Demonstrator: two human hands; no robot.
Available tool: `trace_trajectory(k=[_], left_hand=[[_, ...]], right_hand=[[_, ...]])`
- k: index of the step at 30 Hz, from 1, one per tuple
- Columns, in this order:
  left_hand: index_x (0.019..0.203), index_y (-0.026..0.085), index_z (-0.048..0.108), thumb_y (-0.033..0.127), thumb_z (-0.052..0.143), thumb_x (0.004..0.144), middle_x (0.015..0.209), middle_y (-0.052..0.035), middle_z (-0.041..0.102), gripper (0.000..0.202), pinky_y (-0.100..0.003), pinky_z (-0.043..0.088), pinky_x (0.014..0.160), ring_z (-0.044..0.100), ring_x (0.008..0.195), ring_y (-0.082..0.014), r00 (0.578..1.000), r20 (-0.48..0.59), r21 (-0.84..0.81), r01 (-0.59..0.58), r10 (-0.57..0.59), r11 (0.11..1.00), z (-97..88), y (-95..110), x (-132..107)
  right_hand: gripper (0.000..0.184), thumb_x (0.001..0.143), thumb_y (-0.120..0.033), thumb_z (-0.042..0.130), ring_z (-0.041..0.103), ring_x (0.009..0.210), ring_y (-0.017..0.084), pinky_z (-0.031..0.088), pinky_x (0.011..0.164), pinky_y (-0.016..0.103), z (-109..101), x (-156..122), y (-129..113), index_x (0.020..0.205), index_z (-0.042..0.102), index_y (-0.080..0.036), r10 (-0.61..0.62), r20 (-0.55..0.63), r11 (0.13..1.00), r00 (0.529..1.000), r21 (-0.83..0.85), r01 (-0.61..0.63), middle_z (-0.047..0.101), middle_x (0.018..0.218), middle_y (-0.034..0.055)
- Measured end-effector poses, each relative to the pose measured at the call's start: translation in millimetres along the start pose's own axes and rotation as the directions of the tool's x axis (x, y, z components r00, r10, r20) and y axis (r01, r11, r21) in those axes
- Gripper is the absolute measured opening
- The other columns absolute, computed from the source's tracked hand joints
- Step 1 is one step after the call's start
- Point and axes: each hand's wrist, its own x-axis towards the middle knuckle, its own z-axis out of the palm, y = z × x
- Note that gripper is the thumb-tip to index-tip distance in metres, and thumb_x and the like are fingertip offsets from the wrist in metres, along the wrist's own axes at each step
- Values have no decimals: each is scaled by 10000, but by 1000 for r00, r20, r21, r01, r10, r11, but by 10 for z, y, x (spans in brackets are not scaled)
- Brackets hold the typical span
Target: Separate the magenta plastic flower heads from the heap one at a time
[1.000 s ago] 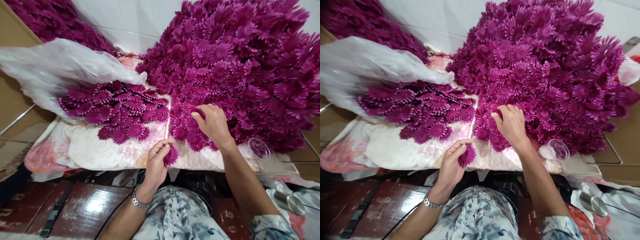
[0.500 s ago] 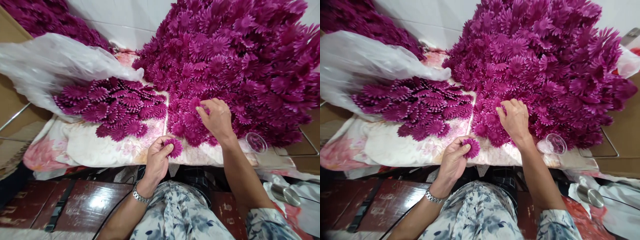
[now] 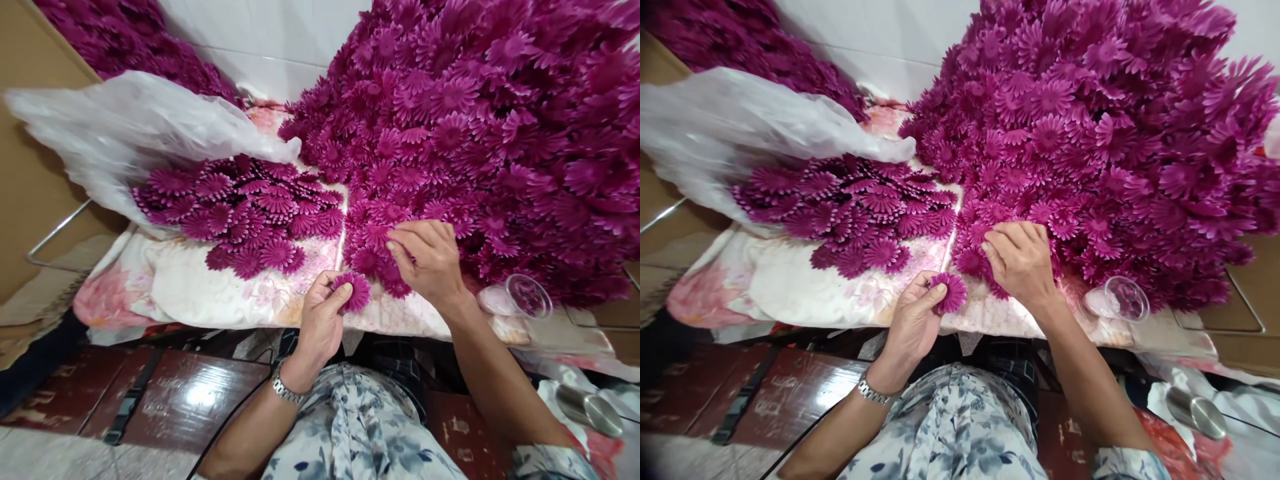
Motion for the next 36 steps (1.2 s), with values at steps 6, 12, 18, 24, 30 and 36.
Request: trace_trajectory(k=[6,12,18,24,30,36], left_hand=[[727,172,508,226,760,575,599,62,557,299,-174,387,524,485,509,-51,999,20,-4,26,-26,1000,44,-42,-31],[902,168,619,232,767,594,738,8,654,347,-201,446,591,565,595,-81,985,134,10,106,-107,994,8,-121,-76],[938,180,693,252,765,611,856,-37,705,342,-262,490,706,622,721,-136,985,137,28,99,-102,995,-21,-165,-99],[937,180,720,270,770,605,799,-45,706,348,-312,499,782,619,729,-155,978,169,16,122,-123,992,-5,-163,-136],[894,165,727,294,768,606,701,-34,678,318,-298,494,757,606,725,-158,981,154,50,109,-115,993,1,-185,-142],[816,153,731,263,758,613,729,-37,703,232,-240,477,680,599,656,-120,994,93,-14,52,-51,999,-17,-176,-96]], right_hand=[[54,834,-243,579,549,774,182,463,705,329,-18,-284,-408,861,590,-198,57,171,923,984,367,-117,619,783,51],[27,828,-224,568,535,763,174,455,684,313,81,-478,-458,846,566,-203,179,262,874,948,399,-276,577,775,34],[86,812,-232,602,552,811,169,458,711,302,-25,-466,-436,882,579,-188,225,360,799,905,464,-383,585,823,41],[48,832,-229,572,536,743,157,452,672,293,74,-528,-432,794,583,-201,215,281,827,936,457,-327,559,749,25],[135,855,-180,496,524,709,163,446,663,308,141,-566,-458,757,586,-200,213,226,862,951,414,-291,566,711,36],[77,848,-186,518,548,658,135,453,613,273,48,-497,-457,793,570,-200,348,172,775,922,501,-386,566,697,11]])
